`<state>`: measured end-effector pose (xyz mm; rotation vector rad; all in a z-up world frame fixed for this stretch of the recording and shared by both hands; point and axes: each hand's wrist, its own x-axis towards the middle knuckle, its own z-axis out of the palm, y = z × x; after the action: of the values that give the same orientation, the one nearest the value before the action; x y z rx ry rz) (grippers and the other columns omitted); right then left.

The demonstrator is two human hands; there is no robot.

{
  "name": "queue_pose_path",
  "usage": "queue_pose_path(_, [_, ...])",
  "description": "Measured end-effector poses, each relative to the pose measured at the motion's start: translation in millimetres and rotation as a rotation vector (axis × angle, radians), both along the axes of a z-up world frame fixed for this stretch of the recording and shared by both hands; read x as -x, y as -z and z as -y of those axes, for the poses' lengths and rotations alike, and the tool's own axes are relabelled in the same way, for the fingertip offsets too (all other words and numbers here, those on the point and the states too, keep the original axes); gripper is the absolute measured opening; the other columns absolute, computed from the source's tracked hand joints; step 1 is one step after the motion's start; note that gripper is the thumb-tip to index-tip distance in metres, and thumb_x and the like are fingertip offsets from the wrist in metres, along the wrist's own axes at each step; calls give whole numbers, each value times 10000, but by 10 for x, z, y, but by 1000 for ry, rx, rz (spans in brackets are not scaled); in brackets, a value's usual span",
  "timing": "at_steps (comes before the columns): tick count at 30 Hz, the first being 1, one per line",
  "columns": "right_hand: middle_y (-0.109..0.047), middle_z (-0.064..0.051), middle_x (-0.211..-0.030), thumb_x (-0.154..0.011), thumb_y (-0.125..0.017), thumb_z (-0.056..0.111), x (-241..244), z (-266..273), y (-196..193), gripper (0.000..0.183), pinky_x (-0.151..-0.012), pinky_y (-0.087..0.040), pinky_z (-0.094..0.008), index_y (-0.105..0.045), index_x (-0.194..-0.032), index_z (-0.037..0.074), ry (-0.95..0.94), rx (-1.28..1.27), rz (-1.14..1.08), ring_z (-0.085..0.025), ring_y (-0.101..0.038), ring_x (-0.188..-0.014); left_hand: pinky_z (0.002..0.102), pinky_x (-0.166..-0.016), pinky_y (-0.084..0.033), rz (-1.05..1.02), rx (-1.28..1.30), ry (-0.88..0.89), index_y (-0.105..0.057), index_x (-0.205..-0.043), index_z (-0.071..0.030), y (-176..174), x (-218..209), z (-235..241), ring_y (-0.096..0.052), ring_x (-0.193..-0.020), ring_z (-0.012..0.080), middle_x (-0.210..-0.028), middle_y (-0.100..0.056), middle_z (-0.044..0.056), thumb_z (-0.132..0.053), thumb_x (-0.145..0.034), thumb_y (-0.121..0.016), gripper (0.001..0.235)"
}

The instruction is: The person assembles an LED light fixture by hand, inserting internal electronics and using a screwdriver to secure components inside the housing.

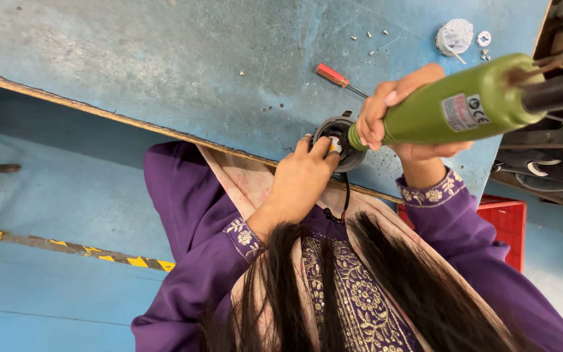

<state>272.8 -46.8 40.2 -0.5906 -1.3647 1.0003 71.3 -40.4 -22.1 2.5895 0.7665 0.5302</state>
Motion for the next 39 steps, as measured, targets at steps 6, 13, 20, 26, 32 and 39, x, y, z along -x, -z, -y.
queue_pose_path(6, [-537,-116,-695,-802,-511,878,-27,-10,-50,877,-413,-501,-321,-435,-1148,76,-49,78,7,-187,-531,-464,377,-759,-612,6,7,-12,-713,-989,-91,4,-13,2,-635,-1192,393,-1140,-638,97,-103,-813,-644,190])
queue_pose_path(13, [-523,-108,-681,-789,-461,899,-30,8,-9,886,-403,-499,-313,-406,-1137,87,39,37,-16,-166,-521,-429,372,-746,-614,-3,4,-16,-722,-996,-96,28,-31,8,-643,-1187,387,-1123,-639,91,-109,-827,-640,188])
queue_pose_path(20, [-537,-115,-720,-816,-485,877,-38,-52,25,856,-392,-509,-308,-421,-1132,84,-6,32,-13,-169,-540,-436,381,-751,-615,8,14,-18,-723,-1002,-91,19,-20,11,-644,-1181,389,-1137,-639,97,-110,-827,-635,197])
queue_pose_path(26, [-531,-121,-682,-827,-526,853,19,-6,27,858,-402,-483,-327,-433,-1153,64,-43,54,-4,-181,-524,-475,394,-726,-615,-26,12,-11,-722,-978,-94,-23,-46,0,-645,-1173,401,-1096,-636,94,-111,-834,-633,170])
queue_pose_path(32, [-567,-150,-686,-831,-419,885,-199,-72,-95,884,-375,-502,-343,-455,-1108,46,-58,-27,-91,-206,-594,-487,389,-709,-617,-1,-9,-14,-719,-971,-94,8,-14,4,-657,-1160,392,-1097,-638,89,-105,-826,-628,171])
queue_pose_path(39, [-594,-133,-740,-823,-317,883,-617,15,-449,897,-475,-577,-399,-426,-1184,70,-141,-137,-30,-236,-626,-522,375,-687,-613,-4,-79,-21,-717,-964,-105,-149,-8,-31,-672,-1133,366,-1056,-630,82,-109,-828,-634,159])
